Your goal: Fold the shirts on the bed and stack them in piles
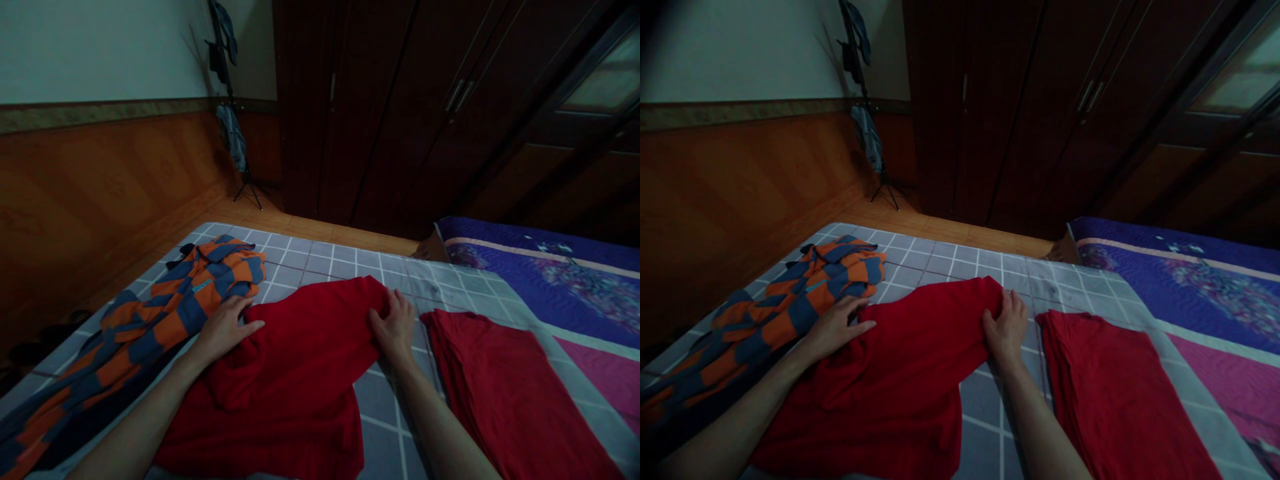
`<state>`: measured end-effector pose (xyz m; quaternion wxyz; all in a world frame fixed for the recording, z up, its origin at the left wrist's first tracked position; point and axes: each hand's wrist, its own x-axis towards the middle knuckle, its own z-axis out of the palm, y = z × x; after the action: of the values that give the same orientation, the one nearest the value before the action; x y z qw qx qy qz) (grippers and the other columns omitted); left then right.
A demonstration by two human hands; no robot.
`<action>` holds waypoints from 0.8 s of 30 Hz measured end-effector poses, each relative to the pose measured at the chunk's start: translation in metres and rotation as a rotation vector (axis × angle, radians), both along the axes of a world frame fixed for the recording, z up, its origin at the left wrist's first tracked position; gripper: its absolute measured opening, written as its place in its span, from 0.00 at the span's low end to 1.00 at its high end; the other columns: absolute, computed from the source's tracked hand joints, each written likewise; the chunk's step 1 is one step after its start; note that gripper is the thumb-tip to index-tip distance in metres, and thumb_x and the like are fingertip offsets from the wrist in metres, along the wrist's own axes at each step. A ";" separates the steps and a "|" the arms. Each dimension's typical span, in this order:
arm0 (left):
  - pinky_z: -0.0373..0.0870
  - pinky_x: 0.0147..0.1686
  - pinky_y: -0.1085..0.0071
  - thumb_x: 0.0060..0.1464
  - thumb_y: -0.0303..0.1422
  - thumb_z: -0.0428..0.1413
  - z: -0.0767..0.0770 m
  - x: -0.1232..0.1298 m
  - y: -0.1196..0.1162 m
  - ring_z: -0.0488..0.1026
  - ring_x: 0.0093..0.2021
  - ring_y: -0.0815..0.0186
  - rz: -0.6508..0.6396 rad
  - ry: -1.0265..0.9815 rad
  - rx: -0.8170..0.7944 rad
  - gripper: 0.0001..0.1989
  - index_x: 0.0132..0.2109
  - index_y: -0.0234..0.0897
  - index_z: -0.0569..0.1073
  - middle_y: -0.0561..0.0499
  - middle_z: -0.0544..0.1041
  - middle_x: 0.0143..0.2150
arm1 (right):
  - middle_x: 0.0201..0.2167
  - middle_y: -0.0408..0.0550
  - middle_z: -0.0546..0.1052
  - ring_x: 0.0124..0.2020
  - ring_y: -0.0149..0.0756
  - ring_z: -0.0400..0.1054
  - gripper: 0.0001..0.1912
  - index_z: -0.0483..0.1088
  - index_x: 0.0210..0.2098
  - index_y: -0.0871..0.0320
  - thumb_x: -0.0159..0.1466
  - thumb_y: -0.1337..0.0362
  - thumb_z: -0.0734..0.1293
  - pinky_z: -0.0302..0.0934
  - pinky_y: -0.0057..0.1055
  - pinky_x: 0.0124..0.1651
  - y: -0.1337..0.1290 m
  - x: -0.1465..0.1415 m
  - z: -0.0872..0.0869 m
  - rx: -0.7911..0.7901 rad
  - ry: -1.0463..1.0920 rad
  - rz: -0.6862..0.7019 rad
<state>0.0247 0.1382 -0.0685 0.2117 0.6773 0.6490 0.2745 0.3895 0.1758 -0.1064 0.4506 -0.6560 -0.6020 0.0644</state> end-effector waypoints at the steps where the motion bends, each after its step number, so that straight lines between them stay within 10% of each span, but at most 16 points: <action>1: 0.65 0.47 0.61 0.45 0.42 0.60 -0.001 0.002 -0.001 0.71 0.43 0.56 -0.039 0.052 0.009 0.15 0.37 0.38 0.73 0.47 0.74 0.40 | 0.58 0.61 0.63 0.61 0.58 0.51 0.30 0.64 0.54 0.62 0.52 0.62 0.65 0.43 0.60 0.60 -0.001 -0.002 -0.001 -0.003 -0.129 0.016; 13: 0.65 0.46 0.70 0.49 0.24 0.48 0.060 0.050 -0.050 0.73 0.44 0.66 -0.686 -0.257 -0.395 0.07 0.34 0.40 0.67 0.53 0.77 0.41 | 0.68 0.52 0.43 0.68 0.47 0.37 0.44 0.39 0.68 0.54 0.54 0.78 0.56 0.48 0.52 0.63 -0.015 -0.023 0.013 0.090 -0.394 0.430; 20: 0.62 0.50 0.68 0.45 0.20 0.49 0.070 0.058 -0.066 0.75 0.42 0.67 -0.855 -0.283 -0.468 0.12 0.33 0.41 0.70 0.57 0.80 0.39 | 0.69 0.51 0.37 0.68 0.53 0.34 0.35 0.64 0.56 0.57 0.49 0.80 0.58 0.48 0.53 0.62 -0.021 -0.029 0.017 0.052 -0.455 0.561; 24: 0.65 0.48 0.68 0.52 0.27 0.50 0.072 0.052 -0.062 0.74 0.43 0.65 -0.719 -0.332 -0.465 0.08 0.37 0.41 0.72 0.54 0.79 0.41 | 0.67 0.55 0.49 0.67 0.52 0.39 0.22 0.70 0.41 0.60 0.49 0.78 0.59 0.49 0.55 0.61 -0.019 -0.026 0.015 0.089 -0.333 0.555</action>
<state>0.0763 0.0762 0.0035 0.5409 0.7410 0.3742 0.1356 0.3634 0.1569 -0.0916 0.3396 -0.4479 -0.8256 0.0501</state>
